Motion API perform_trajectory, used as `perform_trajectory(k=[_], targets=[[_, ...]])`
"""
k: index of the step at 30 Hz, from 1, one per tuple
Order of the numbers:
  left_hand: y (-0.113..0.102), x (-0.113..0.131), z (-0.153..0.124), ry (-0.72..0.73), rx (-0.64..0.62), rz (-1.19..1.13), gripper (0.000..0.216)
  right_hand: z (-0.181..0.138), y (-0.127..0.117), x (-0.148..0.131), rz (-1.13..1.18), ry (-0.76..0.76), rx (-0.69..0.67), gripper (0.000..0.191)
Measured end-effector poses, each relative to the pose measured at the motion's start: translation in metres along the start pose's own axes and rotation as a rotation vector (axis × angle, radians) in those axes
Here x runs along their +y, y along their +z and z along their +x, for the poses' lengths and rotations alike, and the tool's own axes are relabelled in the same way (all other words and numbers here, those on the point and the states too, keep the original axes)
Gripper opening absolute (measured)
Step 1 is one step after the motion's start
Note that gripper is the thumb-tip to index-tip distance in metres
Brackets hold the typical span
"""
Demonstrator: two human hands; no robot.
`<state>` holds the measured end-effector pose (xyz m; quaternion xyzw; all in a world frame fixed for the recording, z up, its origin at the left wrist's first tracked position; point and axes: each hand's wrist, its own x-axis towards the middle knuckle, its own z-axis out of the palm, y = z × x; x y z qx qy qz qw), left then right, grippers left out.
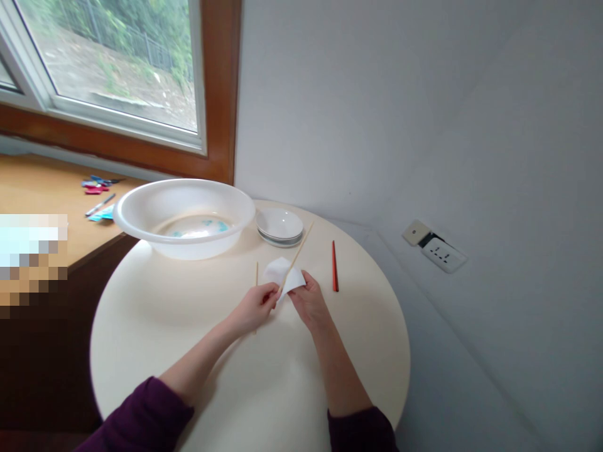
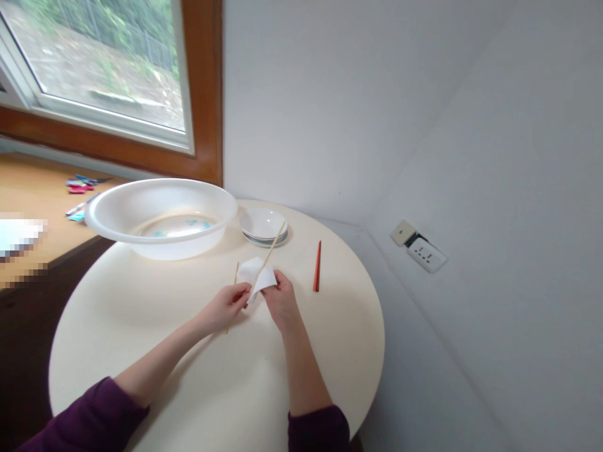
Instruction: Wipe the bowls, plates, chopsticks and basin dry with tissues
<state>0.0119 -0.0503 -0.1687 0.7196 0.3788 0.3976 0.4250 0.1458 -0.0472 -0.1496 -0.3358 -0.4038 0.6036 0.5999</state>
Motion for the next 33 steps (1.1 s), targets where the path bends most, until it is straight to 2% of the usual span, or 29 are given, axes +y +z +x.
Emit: perform_trajectory(k=[5,13,21,25,29,33], targets=[[0.001,0.001,0.0,0.014,0.01,0.002,0.015,0.006,-0.004,0.009,-0.05,-0.027,0.048,0.032],[0.001,-0.002,0.0,0.015,0.081,-0.008,0.018,0.003,-0.007,0.013,-0.176,-0.003,-0.063,0.017],[0.002,-0.003,0.001,0.008,0.111,0.028,0.012,0.0,-0.008,0.009,-0.251,-0.01,-0.12,0.018],[0.0,0.002,0.0,0.009,0.102,0.034,0.015,0.002,-0.008,0.012,-0.251,-0.044,-0.058,0.017],[-0.006,0.013,-0.002,0.005,0.095,0.058,0.02,0.006,-0.013,0.01,-0.128,-0.064,0.036,0.014],[-0.009,0.02,-0.003,0.001,0.107,0.139,0.027,0.012,-0.028,-0.002,0.086,-0.146,0.237,0.022]])
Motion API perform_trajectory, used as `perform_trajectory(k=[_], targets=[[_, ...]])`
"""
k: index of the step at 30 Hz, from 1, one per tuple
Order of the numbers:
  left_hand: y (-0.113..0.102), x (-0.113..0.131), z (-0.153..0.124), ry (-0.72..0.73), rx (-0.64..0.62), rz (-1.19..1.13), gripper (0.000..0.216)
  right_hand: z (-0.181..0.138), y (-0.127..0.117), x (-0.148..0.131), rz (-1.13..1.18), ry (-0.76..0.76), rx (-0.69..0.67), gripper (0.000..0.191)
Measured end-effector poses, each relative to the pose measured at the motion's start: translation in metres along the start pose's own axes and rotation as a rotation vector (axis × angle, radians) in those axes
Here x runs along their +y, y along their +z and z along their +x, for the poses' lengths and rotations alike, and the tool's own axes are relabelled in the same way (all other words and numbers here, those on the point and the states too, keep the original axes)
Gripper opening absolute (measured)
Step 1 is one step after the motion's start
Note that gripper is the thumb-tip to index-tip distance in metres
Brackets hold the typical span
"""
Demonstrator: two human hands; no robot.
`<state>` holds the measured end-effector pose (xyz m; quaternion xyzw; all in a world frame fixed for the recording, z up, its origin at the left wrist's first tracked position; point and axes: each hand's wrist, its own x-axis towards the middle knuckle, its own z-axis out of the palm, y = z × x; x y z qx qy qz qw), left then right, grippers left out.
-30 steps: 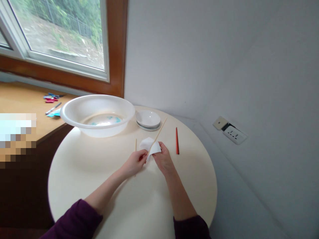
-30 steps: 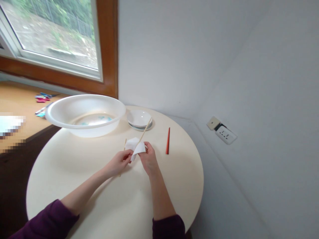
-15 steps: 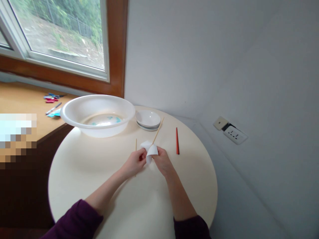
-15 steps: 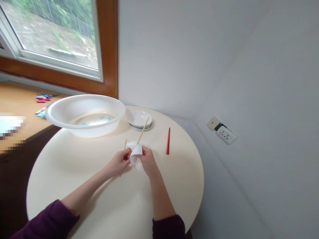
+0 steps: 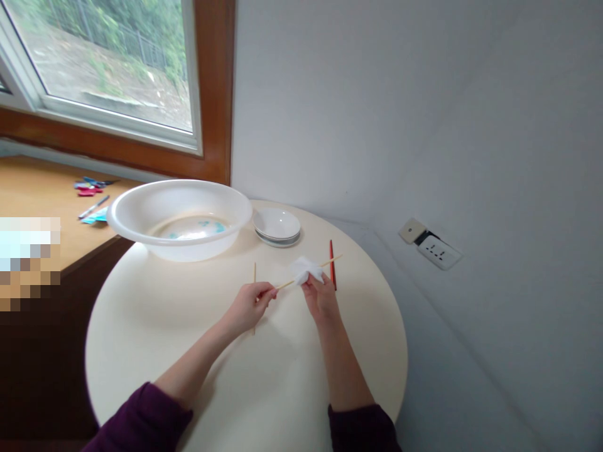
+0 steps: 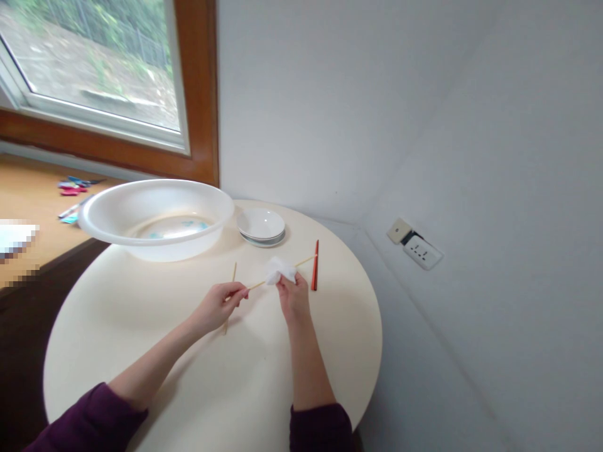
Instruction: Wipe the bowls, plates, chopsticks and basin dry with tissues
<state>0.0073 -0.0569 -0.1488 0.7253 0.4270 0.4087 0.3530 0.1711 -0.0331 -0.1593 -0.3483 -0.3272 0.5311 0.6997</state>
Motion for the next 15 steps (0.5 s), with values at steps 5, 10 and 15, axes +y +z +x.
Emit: perform_trajectory(k=[5,10,15], targets=[[0.001,-0.001,0.0,-0.009,-0.01,0.016,0.031,0.013,-0.019,-0.007,0.032,-0.078,0.122,0.027],[0.001,-0.004,-0.001,0.0,0.031,0.052,0.03,0.02,-0.033,-0.008,0.068,-0.129,0.158,0.024],[0.002,-0.006,0.0,-0.023,0.025,0.051,0.032,0.023,-0.039,-0.009,0.083,-0.138,0.196,0.025]])
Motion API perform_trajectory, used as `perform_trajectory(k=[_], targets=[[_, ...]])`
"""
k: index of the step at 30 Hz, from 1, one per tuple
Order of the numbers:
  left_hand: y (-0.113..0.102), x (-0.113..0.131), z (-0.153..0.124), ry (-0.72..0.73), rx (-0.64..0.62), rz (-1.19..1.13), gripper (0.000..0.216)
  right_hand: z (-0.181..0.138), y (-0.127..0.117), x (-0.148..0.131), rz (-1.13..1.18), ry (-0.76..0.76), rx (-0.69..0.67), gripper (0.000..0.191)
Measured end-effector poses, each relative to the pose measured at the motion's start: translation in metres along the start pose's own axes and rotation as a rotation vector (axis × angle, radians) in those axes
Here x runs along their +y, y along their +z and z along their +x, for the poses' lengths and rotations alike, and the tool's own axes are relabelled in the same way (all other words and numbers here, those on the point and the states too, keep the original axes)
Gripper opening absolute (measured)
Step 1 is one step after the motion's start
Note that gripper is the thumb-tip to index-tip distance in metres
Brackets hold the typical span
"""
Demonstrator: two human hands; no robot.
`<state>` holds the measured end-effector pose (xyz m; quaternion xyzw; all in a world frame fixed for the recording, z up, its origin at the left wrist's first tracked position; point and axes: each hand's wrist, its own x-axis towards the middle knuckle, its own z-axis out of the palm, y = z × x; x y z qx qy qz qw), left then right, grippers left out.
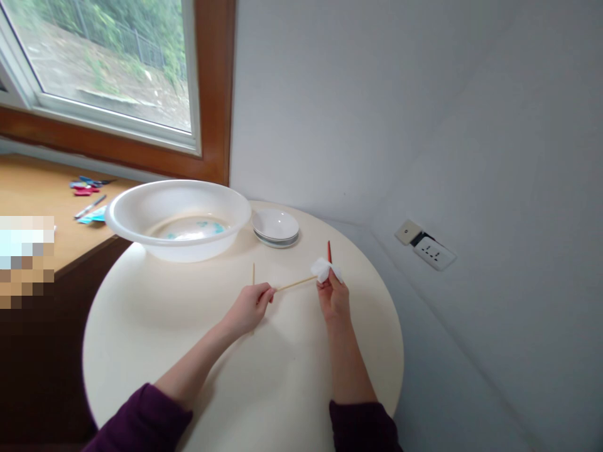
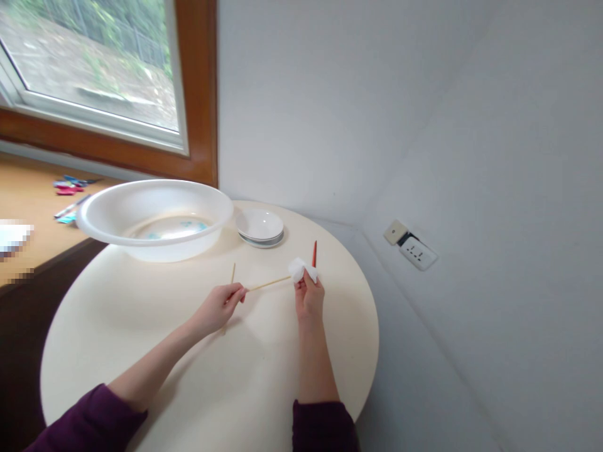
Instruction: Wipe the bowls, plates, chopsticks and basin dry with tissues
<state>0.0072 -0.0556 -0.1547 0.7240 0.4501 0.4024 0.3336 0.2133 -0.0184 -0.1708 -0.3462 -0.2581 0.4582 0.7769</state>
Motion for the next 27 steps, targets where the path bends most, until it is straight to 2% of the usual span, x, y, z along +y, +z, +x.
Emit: perform_trajectory(k=[8,16,21,27], targets=[[-0.002,-0.001,0.002,-0.086,0.031,-0.015,0.039,0.0,0.0,0.001,0.003,-0.017,0.1,0.028],[-0.003,-0.008,0.004,-0.072,0.14,-0.137,0.028,-0.002,0.002,0.002,-0.084,-0.057,0.175,0.028],[-0.009,-0.005,0.005,-0.081,0.264,-0.271,0.026,-0.005,0.007,0.002,-0.173,-0.09,0.184,0.029],[-0.014,0.0,0.004,-0.057,0.482,-0.345,0.022,-0.009,0.012,0.012,-0.248,-0.117,0.173,0.026]])
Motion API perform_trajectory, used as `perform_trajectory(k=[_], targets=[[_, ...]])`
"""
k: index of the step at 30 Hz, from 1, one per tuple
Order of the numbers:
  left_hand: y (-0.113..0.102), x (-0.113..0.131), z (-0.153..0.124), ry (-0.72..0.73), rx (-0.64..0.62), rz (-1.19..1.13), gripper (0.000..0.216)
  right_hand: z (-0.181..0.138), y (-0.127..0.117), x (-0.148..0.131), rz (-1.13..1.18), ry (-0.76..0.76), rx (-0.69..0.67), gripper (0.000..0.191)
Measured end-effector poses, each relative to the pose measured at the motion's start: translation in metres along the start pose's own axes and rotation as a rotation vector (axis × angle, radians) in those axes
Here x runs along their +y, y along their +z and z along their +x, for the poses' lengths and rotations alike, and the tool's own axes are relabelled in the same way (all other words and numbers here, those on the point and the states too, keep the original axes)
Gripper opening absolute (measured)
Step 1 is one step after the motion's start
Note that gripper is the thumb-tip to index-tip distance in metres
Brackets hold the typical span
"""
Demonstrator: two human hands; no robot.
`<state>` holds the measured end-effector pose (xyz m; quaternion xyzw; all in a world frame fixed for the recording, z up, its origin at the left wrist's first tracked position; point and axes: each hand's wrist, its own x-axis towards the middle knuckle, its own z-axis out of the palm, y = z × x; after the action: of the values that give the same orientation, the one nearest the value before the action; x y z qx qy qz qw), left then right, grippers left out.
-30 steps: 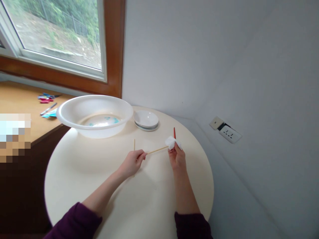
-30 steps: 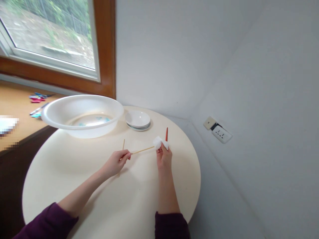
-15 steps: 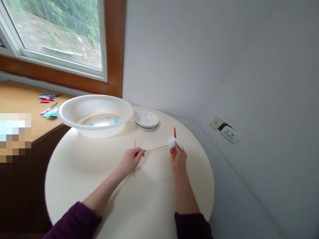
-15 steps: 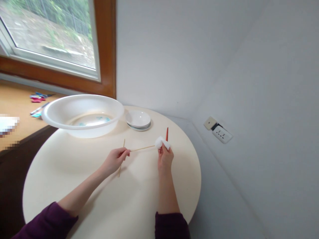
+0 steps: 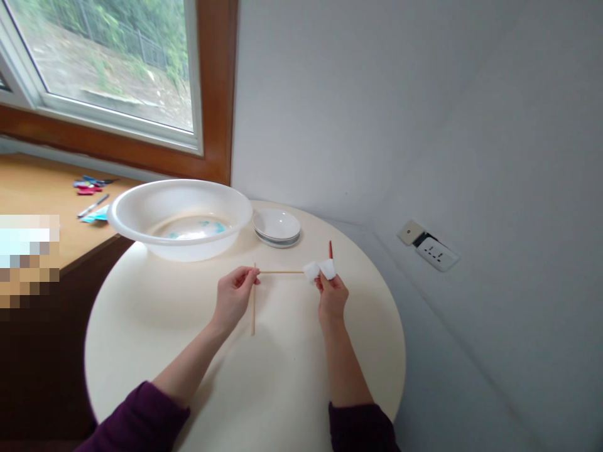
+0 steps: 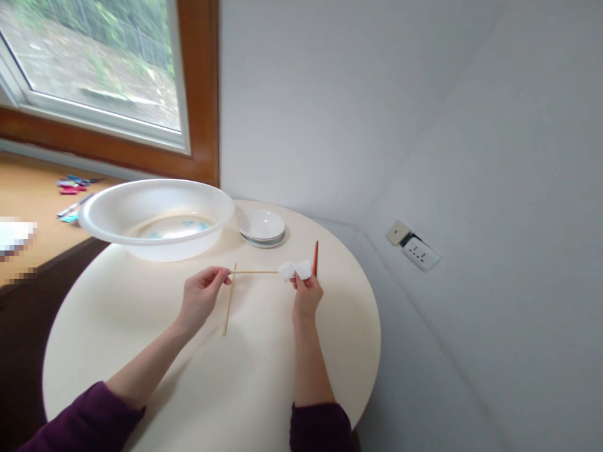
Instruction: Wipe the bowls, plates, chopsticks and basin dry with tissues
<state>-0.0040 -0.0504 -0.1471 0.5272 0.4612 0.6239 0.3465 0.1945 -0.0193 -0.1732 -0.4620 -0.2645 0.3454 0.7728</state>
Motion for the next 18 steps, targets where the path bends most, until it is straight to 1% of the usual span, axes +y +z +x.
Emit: perform_trajectory(k=[4,10,14,18], targets=[[0.0,0.003,-0.001,-0.007,0.054,-0.048,0.019,-0.002,0.002,0.005,-0.021,-0.001,-0.017,0.027],[0.001,0.0,0.001,-0.114,0.083,-0.266,0.023,-0.011,0.01,0.008,-0.042,0.02,-0.086,0.027],[0.004,-0.003,0.0,-0.184,0.031,-0.327,0.033,-0.022,0.017,0.011,-0.066,0.038,-0.155,0.021],[0.008,-0.003,-0.002,-0.217,-0.023,-0.308,0.037,-0.031,0.022,0.013,-0.107,0.046,-0.214,0.017]])
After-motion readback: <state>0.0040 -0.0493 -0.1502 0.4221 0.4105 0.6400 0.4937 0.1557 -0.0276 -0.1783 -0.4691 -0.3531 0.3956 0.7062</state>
